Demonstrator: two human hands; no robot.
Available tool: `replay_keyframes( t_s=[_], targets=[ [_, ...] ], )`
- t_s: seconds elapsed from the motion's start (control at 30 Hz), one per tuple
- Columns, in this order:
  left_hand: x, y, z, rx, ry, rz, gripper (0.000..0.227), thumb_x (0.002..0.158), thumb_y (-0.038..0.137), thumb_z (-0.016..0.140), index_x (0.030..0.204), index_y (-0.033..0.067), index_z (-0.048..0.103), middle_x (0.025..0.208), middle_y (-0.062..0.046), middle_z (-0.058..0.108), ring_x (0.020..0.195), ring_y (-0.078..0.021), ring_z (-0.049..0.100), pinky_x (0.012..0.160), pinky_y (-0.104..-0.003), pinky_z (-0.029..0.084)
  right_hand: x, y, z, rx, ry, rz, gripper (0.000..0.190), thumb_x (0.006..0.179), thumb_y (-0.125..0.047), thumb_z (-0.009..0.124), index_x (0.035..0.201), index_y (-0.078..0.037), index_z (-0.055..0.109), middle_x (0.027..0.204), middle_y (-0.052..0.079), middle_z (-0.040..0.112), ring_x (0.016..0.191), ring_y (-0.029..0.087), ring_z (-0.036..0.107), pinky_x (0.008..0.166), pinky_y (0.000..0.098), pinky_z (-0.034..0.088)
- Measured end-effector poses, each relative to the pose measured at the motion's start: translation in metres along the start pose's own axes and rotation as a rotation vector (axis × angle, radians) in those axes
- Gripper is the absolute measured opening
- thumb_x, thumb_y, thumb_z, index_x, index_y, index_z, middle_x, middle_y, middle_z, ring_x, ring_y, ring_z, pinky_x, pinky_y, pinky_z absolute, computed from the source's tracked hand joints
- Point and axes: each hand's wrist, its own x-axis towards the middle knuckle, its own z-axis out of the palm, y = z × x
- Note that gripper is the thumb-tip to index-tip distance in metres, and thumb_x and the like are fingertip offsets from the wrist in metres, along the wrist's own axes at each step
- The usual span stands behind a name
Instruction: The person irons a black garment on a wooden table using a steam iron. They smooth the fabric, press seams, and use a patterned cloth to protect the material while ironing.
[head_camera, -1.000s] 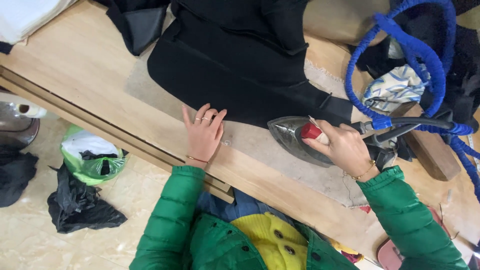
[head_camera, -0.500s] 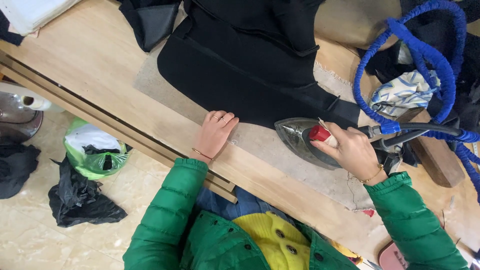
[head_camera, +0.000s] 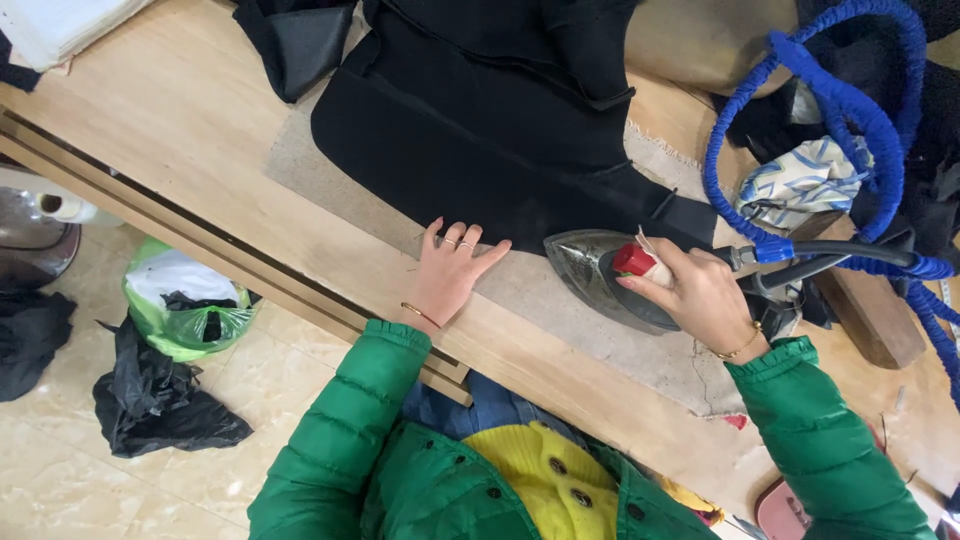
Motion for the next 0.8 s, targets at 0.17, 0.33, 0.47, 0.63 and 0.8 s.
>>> replay_keyframes(
  t_s=[0.17,0.33,0.47,0.63,0.8],
  targets=[
    [-0.001,0.001,0.000,0.007,0.088,0.005,0.037,0.105,0.022,0.053,0.136,0.0402,0.059,0.122,-0.006,0.054,0.122,-0.0239,0.052,0.114,-0.060,0.032,0.024,-0.033,-0.004,-0.004,0.028,-0.069,0.046,0.090,-0.051,0.072,0.122,-0.018,0.070,0.077,0.014,0.076,0.072,0.032,0.074,0.068,0.0377,0.056],
    [-0.013,-0.009,0.015,-0.062,0.130,-0.029,0.034,0.105,0.018,0.054,0.134,0.0347,0.061,0.120,-0.004,0.055,0.121,-0.0209,0.054,0.117,-0.053,0.034,0.043,-0.041,0.017,-0.132,0.043,-0.183,0.041,0.093,-0.054,0.068,0.118,-0.022,0.070,0.075,0.011,0.076,0.069,0.027,0.074,0.068,0.0330,0.056],
    [-0.023,-0.022,0.000,-0.482,0.178,-0.208,0.049,0.097,0.001,0.053,0.142,0.0203,0.056,0.126,-0.008,0.051,0.120,-0.0291,0.060,0.108,-0.044,0.050,0.051,-0.045,0.021,-0.142,0.035,-0.219,0.040,0.094,-0.058,0.065,0.114,-0.022,0.069,0.075,0.008,0.076,0.068,0.026,0.073,0.070,0.0312,0.055],
    [-0.027,-0.040,-0.021,-0.550,0.213,-0.219,0.058,0.091,-0.008,0.052,0.144,0.0170,0.056,0.124,-0.006,0.059,0.121,-0.0278,0.061,0.105,-0.042,0.049,0.051,-0.042,0.026,-0.173,0.035,-0.232,0.041,0.094,-0.058,0.065,0.115,-0.023,0.069,0.074,0.008,0.075,0.068,0.025,0.072,0.070,0.0306,0.054],
    [-0.028,-0.056,-0.024,-0.389,0.206,-0.183,0.050,0.100,0.007,0.053,0.146,0.0246,0.057,0.116,0.006,0.072,0.126,-0.0184,0.056,0.101,-0.037,0.043,0.051,-0.049,0.018,-0.157,0.007,-0.194,0.039,0.094,-0.056,0.068,0.112,-0.022,0.069,0.073,0.007,0.076,0.067,0.024,0.072,0.069,0.0290,0.053]
  ],
)
